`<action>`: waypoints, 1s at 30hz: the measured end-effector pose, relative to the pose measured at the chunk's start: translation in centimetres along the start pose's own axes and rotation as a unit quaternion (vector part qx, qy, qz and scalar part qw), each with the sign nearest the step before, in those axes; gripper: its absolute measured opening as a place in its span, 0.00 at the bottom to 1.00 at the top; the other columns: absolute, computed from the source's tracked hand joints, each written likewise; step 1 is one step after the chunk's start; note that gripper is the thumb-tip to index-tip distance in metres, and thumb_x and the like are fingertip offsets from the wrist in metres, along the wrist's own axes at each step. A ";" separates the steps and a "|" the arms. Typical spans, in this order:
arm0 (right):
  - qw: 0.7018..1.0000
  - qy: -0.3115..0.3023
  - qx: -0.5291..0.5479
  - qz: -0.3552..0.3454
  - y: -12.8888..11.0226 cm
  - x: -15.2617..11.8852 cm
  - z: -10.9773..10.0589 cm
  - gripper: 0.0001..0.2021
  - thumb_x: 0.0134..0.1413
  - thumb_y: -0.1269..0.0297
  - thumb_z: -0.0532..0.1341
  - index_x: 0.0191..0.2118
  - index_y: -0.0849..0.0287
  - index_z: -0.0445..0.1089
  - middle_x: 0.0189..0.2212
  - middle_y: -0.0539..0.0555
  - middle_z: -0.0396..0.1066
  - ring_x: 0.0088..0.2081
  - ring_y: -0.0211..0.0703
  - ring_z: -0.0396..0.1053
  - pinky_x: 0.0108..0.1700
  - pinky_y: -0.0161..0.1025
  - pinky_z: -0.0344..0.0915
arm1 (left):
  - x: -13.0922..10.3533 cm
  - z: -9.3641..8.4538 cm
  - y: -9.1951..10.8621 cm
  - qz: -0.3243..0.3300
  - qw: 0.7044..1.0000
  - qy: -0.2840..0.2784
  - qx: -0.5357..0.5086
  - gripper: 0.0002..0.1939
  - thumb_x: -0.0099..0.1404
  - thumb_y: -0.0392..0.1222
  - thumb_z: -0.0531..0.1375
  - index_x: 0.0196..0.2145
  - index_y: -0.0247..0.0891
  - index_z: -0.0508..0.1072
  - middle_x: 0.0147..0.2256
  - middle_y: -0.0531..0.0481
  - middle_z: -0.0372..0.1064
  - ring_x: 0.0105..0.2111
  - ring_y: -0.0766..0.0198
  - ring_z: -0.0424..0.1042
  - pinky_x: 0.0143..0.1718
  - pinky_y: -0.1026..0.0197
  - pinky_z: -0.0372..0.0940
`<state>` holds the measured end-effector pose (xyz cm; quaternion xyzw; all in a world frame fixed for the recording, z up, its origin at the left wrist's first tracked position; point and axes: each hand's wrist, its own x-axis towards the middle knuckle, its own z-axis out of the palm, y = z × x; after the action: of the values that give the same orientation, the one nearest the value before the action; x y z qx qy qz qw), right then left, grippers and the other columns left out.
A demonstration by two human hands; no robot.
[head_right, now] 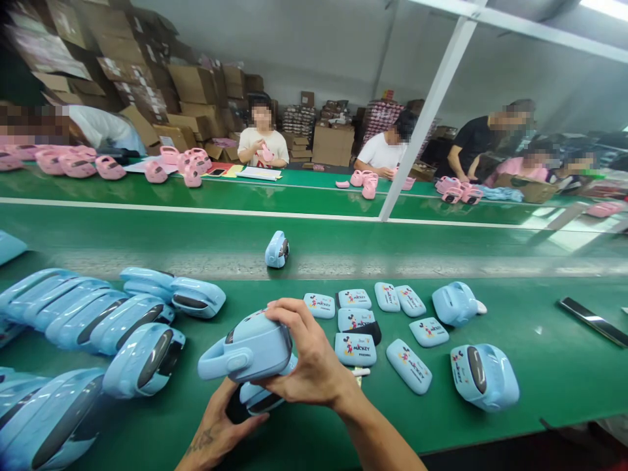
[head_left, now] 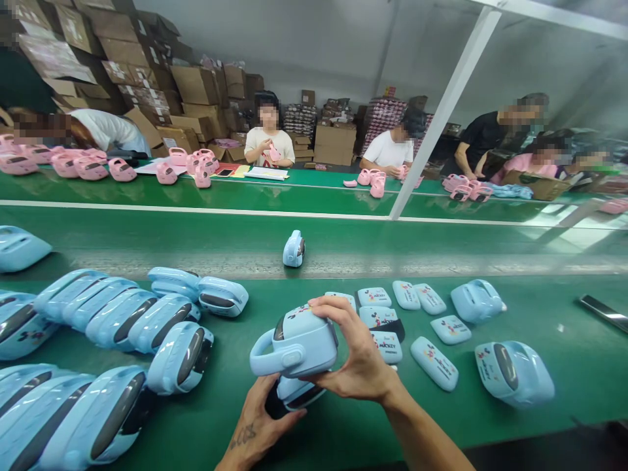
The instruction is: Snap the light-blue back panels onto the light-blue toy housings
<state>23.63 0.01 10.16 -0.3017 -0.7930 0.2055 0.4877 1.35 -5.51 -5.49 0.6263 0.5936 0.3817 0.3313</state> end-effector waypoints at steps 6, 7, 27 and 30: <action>1.000 -0.016 -0.009 -0.011 -0.2 -0.3 0.0 0.42 0.42 0.62 0.75 0.62 0.52 0.56 0.55 0.62 0.65 0.58 0.56 0.67 0.60 0.51 0.67 | 0.2 0.0 0.8 0.002 1.000 -0.006 0.012 0.27 0.44 0.50 0.72 0.43 0.41 0.79 0.44 0.42 0.80 0.46 0.40 0.78 0.52 0.38 0.71; 1.000 -0.020 -0.011 -0.012 -0.2 -0.4 0.1 0.43 0.42 0.62 0.75 0.62 0.52 0.55 0.55 0.62 0.64 0.58 0.56 0.67 0.60 0.52 0.67 | 0.1 0.0 0.8 -0.001 1.000 -0.003 0.015 0.27 0.43 0.50 0.72 0.42 0.41 0.79 0.43 0.42 0.81 0.45 0.40 0.78 0.51 0.38 0.71; 0.990 -0.005 -0.067 -0.124 -0.9 -0.9 0.1 0.40 0.49 0.67 0.67 0.66 0.52 0.50 0.53 0.63 0.65 0.58 0.60 0.66 0.63 0.63 0.61 | 0.1 -0.3 2.9 -0.043 0.999 -0.030 0.014 0.32 0.48 0.48 0.69 0.53 0.44 0.75 0.45 0.45 0.79 0.50 0.37 0.75 0.55 0.34 0.68; 0.991 -0.009 -0.064 -0.121 -0.7 -1.0 0.2 0.40 0.49 0.66 0.68 0.65 0.51 0.50 0.54 0.63 0.65 0.59 0.61 0.66 0.63 0.64 0.61 | 0.3 -0.3 3.4 -0.049 0.998 -0.030 0.024 0.33 0.48 0.51 0.67 0.54 0.46 0.74 0.46 0.48 0.79 0.51 0.37 0.75 0.56 0.36 0.67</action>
<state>23.63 -1.22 9.83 -0.2319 -0.8398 0.0966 0.4813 2.76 -5.44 -2.33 0.6154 0.6225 0.3315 0.3520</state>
